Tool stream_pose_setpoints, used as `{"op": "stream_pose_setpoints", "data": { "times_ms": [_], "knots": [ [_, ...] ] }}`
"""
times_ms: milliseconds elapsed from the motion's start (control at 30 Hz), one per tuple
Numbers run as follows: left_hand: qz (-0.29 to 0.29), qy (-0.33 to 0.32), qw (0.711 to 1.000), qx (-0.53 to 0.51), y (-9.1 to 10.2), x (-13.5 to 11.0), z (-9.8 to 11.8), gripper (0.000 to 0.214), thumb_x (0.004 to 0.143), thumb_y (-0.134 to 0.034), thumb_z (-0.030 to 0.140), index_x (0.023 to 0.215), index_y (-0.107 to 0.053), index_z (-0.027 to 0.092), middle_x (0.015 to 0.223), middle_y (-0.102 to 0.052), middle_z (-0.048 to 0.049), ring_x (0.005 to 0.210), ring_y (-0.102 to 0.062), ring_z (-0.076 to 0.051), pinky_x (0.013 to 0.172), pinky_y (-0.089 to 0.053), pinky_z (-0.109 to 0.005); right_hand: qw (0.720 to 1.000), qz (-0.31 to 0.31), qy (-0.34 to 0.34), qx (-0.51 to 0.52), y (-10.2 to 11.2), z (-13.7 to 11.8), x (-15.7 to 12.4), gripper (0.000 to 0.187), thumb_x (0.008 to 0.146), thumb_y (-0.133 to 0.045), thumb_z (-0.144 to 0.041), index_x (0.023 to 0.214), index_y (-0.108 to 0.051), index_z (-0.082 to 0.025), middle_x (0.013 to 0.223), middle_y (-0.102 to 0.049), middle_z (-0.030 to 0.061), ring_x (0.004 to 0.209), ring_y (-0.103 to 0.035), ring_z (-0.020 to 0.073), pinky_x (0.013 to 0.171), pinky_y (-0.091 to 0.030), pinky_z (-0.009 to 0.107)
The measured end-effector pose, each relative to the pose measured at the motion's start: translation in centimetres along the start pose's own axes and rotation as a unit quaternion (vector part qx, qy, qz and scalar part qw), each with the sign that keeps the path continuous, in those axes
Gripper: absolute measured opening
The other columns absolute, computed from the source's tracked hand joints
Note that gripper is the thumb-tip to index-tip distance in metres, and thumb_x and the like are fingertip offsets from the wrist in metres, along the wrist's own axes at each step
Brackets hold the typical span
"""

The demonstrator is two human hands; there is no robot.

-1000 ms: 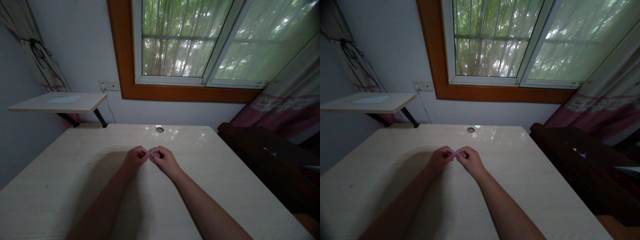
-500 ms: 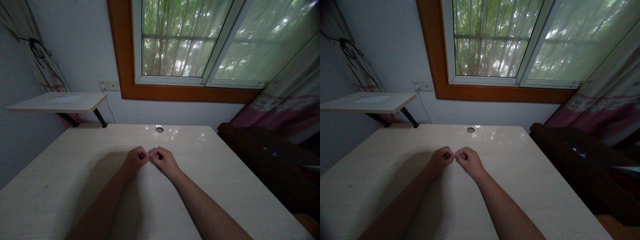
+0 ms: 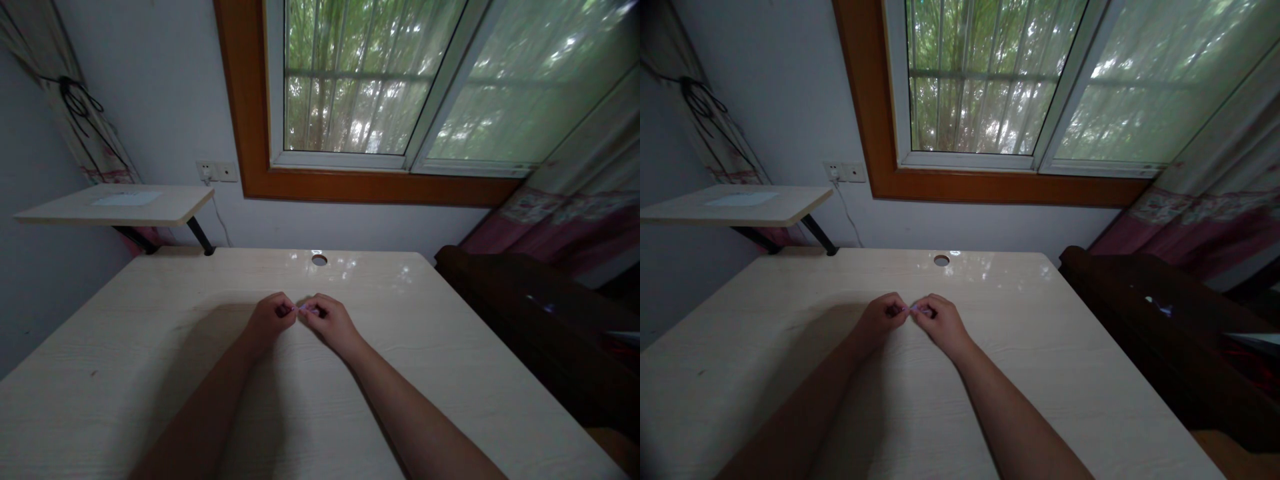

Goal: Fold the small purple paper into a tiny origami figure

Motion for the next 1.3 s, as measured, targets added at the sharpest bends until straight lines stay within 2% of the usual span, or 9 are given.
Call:
{"op": "stream_pose_setpoints", "data": {
  "times_ms": [400, 733, 900, 1100, 1300],
  "knots": [
    [-0.070, 0.033, 0.992, -0.098, -1.0, 0.0, -1.2, 0.017, 0.075, -0.064, 0.031, 0.076, -0.066, 0.014, 0.064, -0.059, 0.0011, 0.059, -0.049, -0.011, 0.057, -0.036, -0.022, 0.990, -0.065, -0.057, 0.111, -1.0, 0.9, -0.2, 0.019, 0.085, -0.064, -0.036, 0.080, -0.069, -0.018, 0.070, -0.058, -0.0007, 0.062, -0.053, 0.0115, 0.059, -0.042, 0.023],
    [-0.093, 0.039, 0.987, -0.122, -1.2, -0.1, -1.6, 0.019, 0.077, -0.065, 0.033, 0.077, -0.066, 0.014, 0.061, -0.059, 0.0011, 0.058, -0.050, -0.011, 0.057, -0.036, -0.022, 0.984, -0.078, -0.065, 0.147, -1.3, 1.5, -0.2, 0.020, 0.084, -0.065, -0.037, 0.081, -0.069, -0.018, 0.072, -0.058, -0.0004, 0.061, -0.055, 0.0110, 0.058, -0.043, 0.022],
    [-0.085, 0.034, 0.988, -0.121, -0.9, -0.1, -1.3, 0.019, 0.077, -0.066, 0.033, 0.077, -0.067, 0.014, 0.061, -0.060, 0.0013, 0.058, -0.050, -0.011, 0.057, -0.036, -0.022, 0.980, -0.080, -0.082, 0.165, -1.6, 1.8, -0.2, 0.019, 0.084, -0.066, -0.036, 0.081, -0.069, -0.018, 0.071, -0.059, -0.0011, 0.060, -0.055, 0.0104, 0.058, -0.043, 0.023],
    [-0.036, 0.047, 0.991, -0.118, -0.4, 0.1, -1.7, 0.022, 0.077, -0.067, 0.036, 0.073, -0.064, 0.015, 0.062, -0.060, 0.0011, 0.057, -0.050, -0.011, 0.056, -0.036, -0.022, 0.984, -0.023, -0.099, 0.145, -0.9, 2.4, -0.2, 0.023, 0.081, -0.067, -0.040, 0.088, -0.069, -0.018, 0.070, -0.061, -0.0004, 0.060, -0.055, 0.0117, 0.058, -0.044, 0.023],
    [-0.023, 0.050, 0.989, -0.136, -0.4, 0.2, -2.2, 0.022, 0.079, -0.067, 0.036, 0.079, -0.064, 0.015, 0.066, -0.062, -0.0002, 0.061, -0.054, -0.012, 0.060, -0.040, -0.023, 0.984, -0.010, -0.106, 0.145, -0.8, 2.7, -0.2, 0.022, 0.081, -0.066, -0.038, 0.088, -0.069, -0.018, 0.067, -0.062, 0.0000, 0.057, -0.054, 0.0120, 0.056, -0.044, 0.024]
  ]
}}
Point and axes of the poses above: each hand's wrist, its own x-axis towards the middle knuckle, its own y-axis out of the back of the hand, z = x × y, the point moved 9 cm from there along x, towards the middle knuckle
